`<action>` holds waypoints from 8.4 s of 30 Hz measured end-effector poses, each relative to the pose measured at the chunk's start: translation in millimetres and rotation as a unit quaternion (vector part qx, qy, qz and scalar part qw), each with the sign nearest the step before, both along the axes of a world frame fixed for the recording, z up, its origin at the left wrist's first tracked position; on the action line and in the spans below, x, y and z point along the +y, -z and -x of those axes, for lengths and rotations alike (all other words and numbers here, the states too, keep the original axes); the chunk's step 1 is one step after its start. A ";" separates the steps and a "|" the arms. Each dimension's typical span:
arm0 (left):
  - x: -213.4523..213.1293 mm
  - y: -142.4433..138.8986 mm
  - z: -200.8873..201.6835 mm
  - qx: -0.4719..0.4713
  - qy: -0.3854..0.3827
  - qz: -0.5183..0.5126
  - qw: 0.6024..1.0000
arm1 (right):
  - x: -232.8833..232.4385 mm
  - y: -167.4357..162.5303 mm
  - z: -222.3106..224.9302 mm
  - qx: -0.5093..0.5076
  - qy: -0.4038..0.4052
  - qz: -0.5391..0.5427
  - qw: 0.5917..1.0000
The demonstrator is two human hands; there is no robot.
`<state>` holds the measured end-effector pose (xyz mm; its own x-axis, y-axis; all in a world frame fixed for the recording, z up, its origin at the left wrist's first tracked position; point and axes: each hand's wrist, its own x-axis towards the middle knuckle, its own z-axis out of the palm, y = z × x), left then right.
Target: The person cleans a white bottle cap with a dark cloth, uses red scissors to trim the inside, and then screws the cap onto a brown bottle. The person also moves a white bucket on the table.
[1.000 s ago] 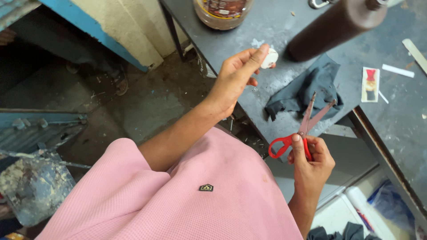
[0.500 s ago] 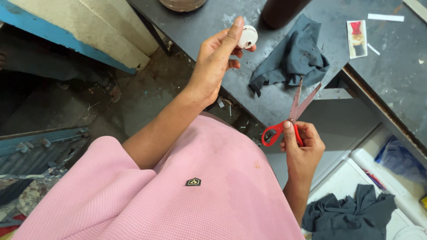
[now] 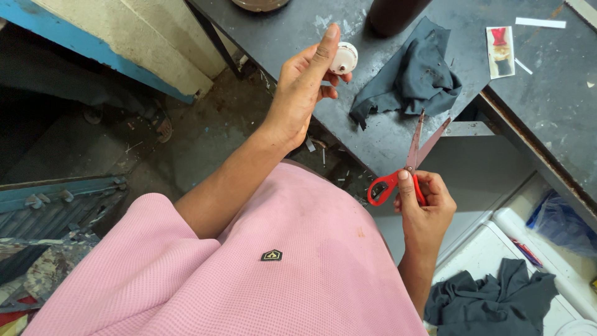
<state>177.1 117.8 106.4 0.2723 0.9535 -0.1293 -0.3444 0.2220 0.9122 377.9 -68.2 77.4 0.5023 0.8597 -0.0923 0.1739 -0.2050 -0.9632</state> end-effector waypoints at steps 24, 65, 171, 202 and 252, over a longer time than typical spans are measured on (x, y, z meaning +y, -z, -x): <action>-16.2 -7.5 -22.6 -0.025 0.024 -0.014 0.999 | -32.3 -6.9 -8.6 0.000 0.039 -0.007 0.999; -74.5 -26.9 -48.7 0.004 -0.016 -0.127 0.992 | -115.7 19.9 -87.7 0.066 0.046 -0.076 0.994; 6.7 -35.5 -85.3 0.136 0.231 -0.390 0.881 | 63.1 -81.0 -5.1 0.041 0.135 -0.034 0.989; -26.1 -48.6 -94.7 0.117 0.265 -0.432 0.854 | 18.5 -76.3 -6.5 0.100 0.137 -0.148 0.974; -19.2 -62.1 -107.1 0.095 0.399 -0.403 0.818 | -4.2 -52.8 -9.5 0.146 0.142 -0.108 0.973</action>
